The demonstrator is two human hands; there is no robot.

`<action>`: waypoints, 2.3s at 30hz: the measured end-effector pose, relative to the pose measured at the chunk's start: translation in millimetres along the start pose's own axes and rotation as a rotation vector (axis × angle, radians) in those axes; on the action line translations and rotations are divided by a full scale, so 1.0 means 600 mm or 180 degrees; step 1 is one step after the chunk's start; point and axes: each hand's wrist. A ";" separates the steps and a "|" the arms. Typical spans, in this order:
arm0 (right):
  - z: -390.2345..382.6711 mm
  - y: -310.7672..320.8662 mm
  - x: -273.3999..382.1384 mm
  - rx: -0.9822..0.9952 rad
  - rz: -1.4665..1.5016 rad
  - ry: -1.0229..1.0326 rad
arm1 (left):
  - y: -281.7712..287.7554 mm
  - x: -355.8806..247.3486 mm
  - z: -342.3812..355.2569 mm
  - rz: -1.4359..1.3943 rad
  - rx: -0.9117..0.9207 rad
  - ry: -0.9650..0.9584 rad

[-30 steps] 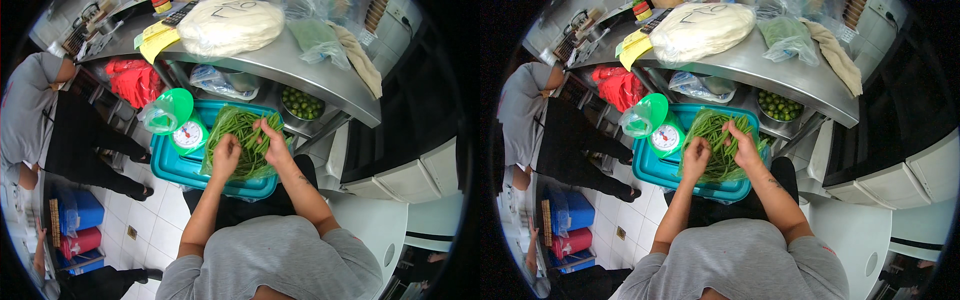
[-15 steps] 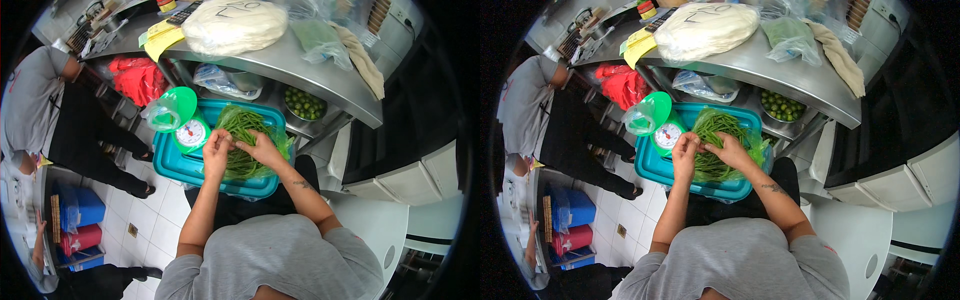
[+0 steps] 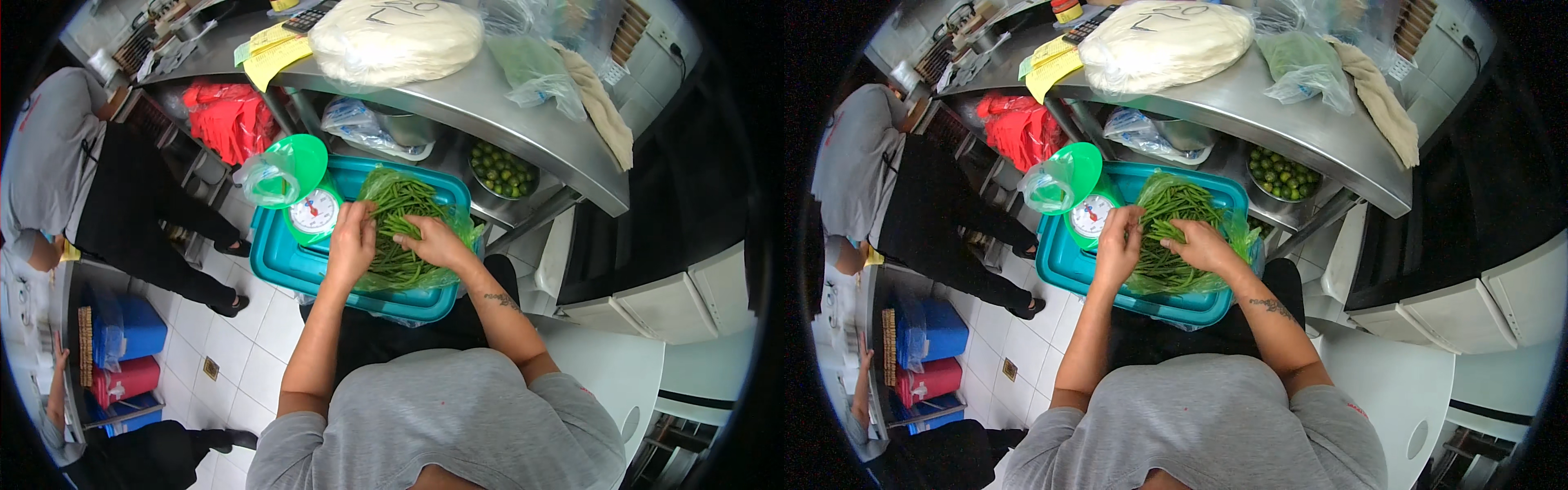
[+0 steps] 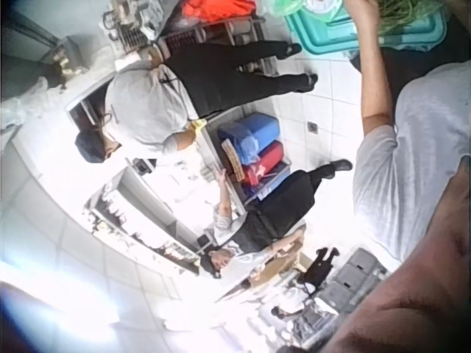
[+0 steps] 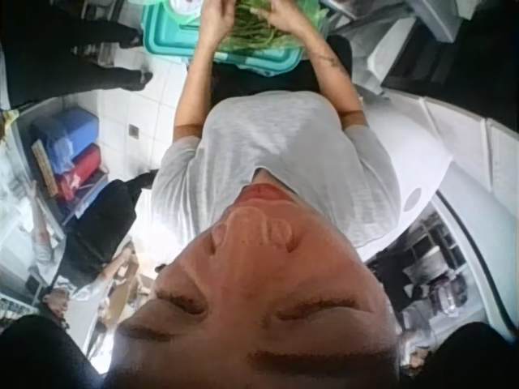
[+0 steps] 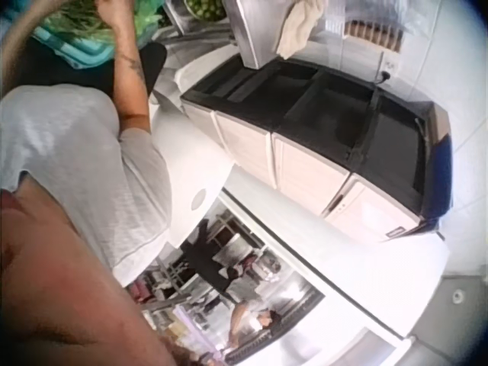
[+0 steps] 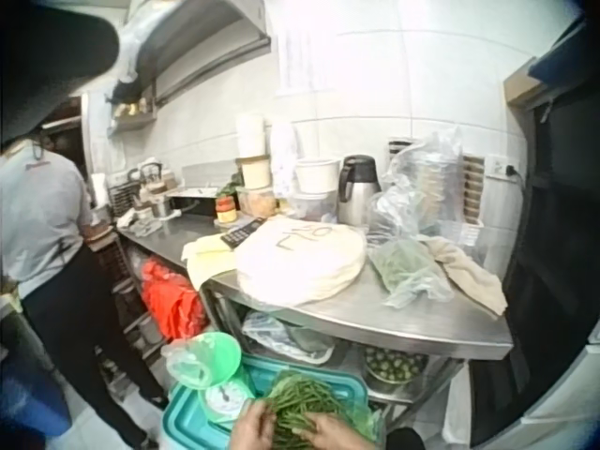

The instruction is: The person trims the ends of long beans by hand and places the trimmed beans into a plastic bag.

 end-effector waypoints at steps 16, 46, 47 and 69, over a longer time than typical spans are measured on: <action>0.003 0.015 0.009 0.0828 0.2819 -0.0425 | 0.028 0.001 0.025 -0.0856 0.0123 0.0076; 0.003 0.005 -0.011 0.1884 0.3785 -0.0683 | 0.036 -0.018 0.044 -0.0342 0.1365 -0.0180; 0.002 0.005 -0.013 0.1928 0.3879 -0.0807 | 0.036 -0.018 0.044 -0.0338 0.1369 -0.0143; 0.003 -0.008 -0.018 0.1769 0.4253 -0.1077 | 0.003 -0.005 0.028 -0.0202 0.0534 -0.0710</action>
Point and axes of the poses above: each hand's wrist, its own z-axis towards the middle knuckle, its own y-axis out of the back of the hand, x = y × z, and after that the axes turned 9 degrees about z, right-handed
